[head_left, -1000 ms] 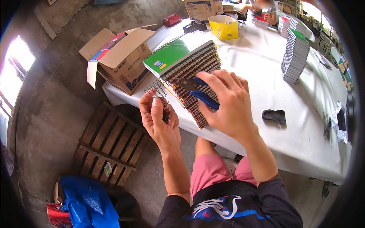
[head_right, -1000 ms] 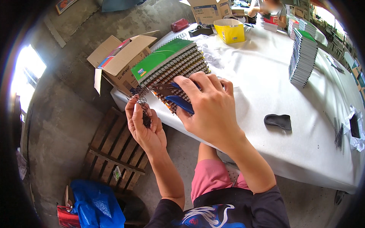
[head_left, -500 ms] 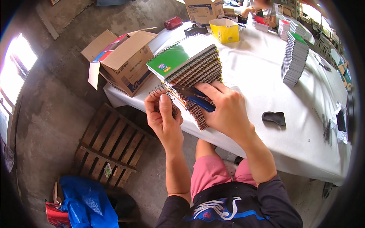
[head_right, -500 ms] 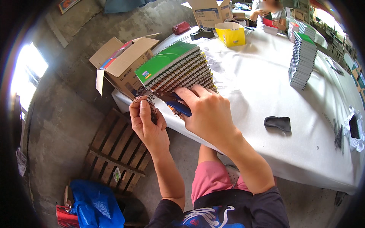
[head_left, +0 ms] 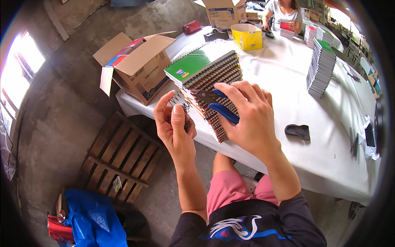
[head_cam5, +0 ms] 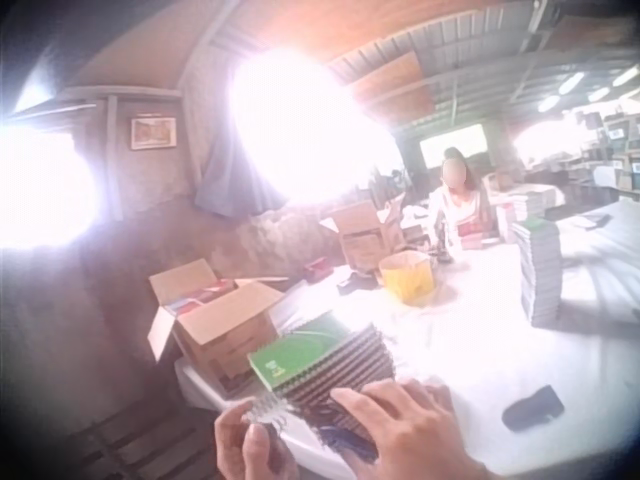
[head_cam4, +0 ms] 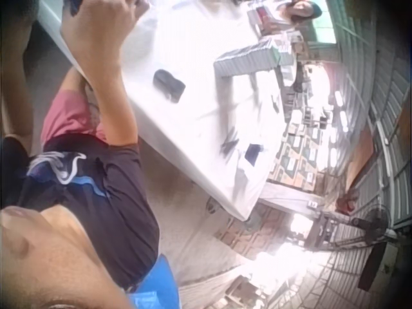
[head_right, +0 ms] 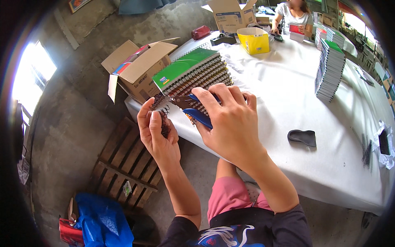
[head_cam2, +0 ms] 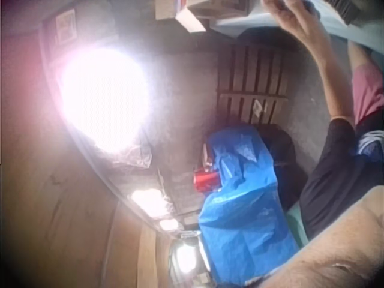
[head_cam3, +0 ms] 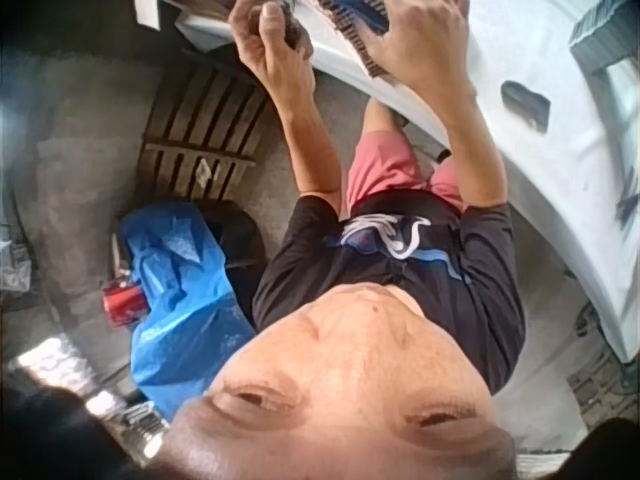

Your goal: The person trims the excess spiral binding from a stack of notebooks using pliers and then places stacks of notebooks into a cardboard box.

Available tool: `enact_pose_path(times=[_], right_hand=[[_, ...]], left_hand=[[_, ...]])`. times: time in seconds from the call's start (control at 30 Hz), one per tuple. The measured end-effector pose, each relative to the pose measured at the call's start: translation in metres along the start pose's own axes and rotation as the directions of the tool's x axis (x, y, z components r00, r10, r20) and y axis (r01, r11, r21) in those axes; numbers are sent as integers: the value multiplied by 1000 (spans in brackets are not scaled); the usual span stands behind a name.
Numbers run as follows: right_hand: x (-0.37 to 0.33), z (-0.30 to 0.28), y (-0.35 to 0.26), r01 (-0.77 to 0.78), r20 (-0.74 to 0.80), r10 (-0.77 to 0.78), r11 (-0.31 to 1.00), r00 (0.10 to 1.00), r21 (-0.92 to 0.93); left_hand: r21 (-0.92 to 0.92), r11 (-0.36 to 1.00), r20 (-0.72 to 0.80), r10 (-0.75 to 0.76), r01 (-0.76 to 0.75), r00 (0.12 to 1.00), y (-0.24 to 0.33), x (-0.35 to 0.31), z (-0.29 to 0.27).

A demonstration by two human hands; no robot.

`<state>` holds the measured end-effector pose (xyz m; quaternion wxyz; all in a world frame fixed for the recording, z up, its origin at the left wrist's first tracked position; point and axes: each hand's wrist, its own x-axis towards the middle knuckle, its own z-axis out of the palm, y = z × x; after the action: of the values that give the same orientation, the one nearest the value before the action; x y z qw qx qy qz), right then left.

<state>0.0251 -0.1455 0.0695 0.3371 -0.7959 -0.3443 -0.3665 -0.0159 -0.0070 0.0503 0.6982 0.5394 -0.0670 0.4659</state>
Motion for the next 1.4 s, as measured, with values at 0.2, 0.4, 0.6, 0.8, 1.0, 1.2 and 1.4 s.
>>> enact_pose_path(times=[0.2, 0.4, 0.6, 0.8, 1.0, 1.2, 1.4], right_hand=[[5, 5, -4, -11, 10, 11, 1000, 1000, -4], [3, 1, -10, -28, 30, 30, 999, 999, -46], [4, 0, -8, -9, -11, 8, 998, 1000, -63], [3, -1, -10, -24, 18, 26, 998, 1000, -66], [4, 6, -4, -75, 61, 70, 994, 996, 77], [4, 7, 3, -120, 147, 93, 974, 985, 191], [2, -4, 28, 9, -48, 7, 948, 999, 318]], left_hand=[[-73, 997, 50, -10, 13, 999, -3, 5, -4], [-100, 995, 53, 2, 3, 999, -4, 7, -3], [-105, 995, 56, 11, -5, 998, -3, 6, -3], [-89, 996, 52, 11, -6, 999, -2, 5, -3], [-78, 997, 69, 5, 0, 998, -3, 6, -3], [-54, 998, -19, 24, -25, 1000, 1, 7, -7], [-172, 979, -69, 103, -113, 992, 27, 0, -22]])
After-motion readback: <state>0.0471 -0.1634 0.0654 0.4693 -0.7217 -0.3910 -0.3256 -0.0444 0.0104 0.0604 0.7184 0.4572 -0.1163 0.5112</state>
